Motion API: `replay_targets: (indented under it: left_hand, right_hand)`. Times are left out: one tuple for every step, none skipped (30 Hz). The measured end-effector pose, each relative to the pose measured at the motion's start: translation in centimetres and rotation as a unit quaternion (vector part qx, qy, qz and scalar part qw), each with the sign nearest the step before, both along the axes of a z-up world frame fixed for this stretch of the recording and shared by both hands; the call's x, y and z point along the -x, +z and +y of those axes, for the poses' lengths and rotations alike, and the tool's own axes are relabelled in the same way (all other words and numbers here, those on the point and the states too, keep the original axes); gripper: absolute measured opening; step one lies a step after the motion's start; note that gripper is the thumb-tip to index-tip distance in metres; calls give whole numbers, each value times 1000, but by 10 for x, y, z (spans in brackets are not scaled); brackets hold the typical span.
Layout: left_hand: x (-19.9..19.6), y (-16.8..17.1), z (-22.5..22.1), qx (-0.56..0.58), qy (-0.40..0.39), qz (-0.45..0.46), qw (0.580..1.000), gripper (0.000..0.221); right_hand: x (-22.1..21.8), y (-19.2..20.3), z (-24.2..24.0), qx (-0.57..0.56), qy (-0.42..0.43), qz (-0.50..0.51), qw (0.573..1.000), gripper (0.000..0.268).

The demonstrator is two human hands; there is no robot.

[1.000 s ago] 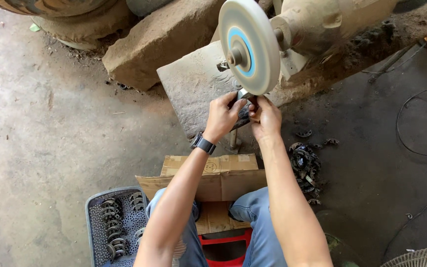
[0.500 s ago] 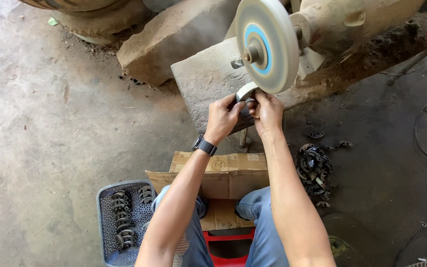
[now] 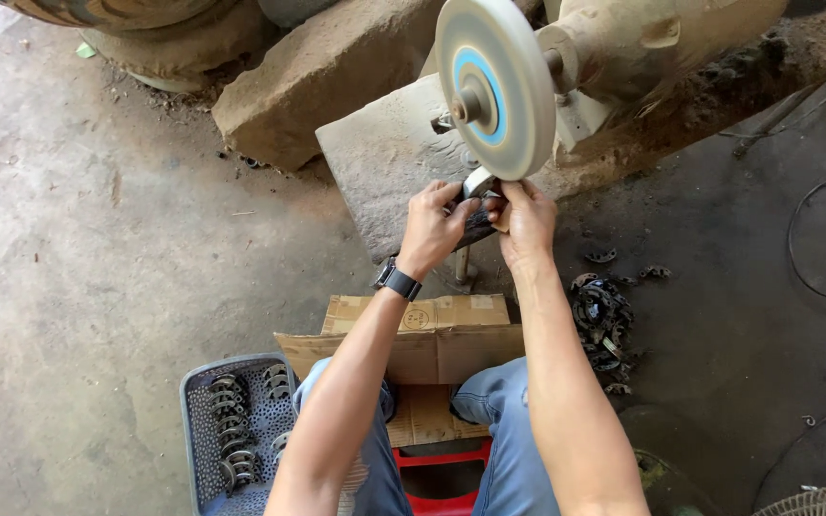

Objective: Grinding and smoothing curved metal components using a bench grinder.

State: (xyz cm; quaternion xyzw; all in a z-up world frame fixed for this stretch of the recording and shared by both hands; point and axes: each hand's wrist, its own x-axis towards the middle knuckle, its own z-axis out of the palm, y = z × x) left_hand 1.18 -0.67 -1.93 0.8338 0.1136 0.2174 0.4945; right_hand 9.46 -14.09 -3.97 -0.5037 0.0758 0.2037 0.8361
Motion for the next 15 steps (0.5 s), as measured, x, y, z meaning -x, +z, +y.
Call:
replay_targets:
  left_hand:
    - [0,1,1,1,1,0,1000,19]
    - [3,2,3,9,0,1,1000,19]
    - [7,3,4,18,-1,1,1000,20]
    - [9,4,8,16,2,2,1000,20]
    - [13,5,11,18,2,1,1000,22]
    - [16,7,14,21,2,0,1000,23]
    - [19,7,16,20,5,1,1000,23]
    - [20,9,17,19,7,5,1000,24]
    - [22,10,17,18,8,9,1000,24]
    - [22,9,16,18,7,9,1000,24]
    - [21,8,15,22,6,10,1000,24]
    - [19,7,13,27,3,11,1000,24]
    - [17,9,10,28,1,10,1000,24]
    - [14,10,8,29,-2,13,999,23]
    - [11,11,6,31,-4,17,999,22]
  right_hand:
    - [-1,-1,1,1,1,0,1000,13]
    - [0,-4,3,10,4,-9,1000,13]
    - [1,-6,5,19,7,-18,1000,13]
    - [3,-3,8,18,10,-17,1000,13]
    - [5,0,11,24,18,-24,999,13]
    - [8,4,14,32,26,-31,999,13]
    - [11,10,16,31,29,-30,999,13]
    - [14,16,18,31,36,-30,998,13]
    - [16,22,19,31,43,-29,998,14]
    - [16,22,17,32,42,-29,998,14]
    - [16,22,16,30,41,-23,998,14]
    - [15,22,13,29,39,-18,999,14]
    - [13,17,10,30,37,-19,999,14]
    - [10,12,7,26,29,-20,999,14]
    - [7,8,4,23,21,-22,999,14]
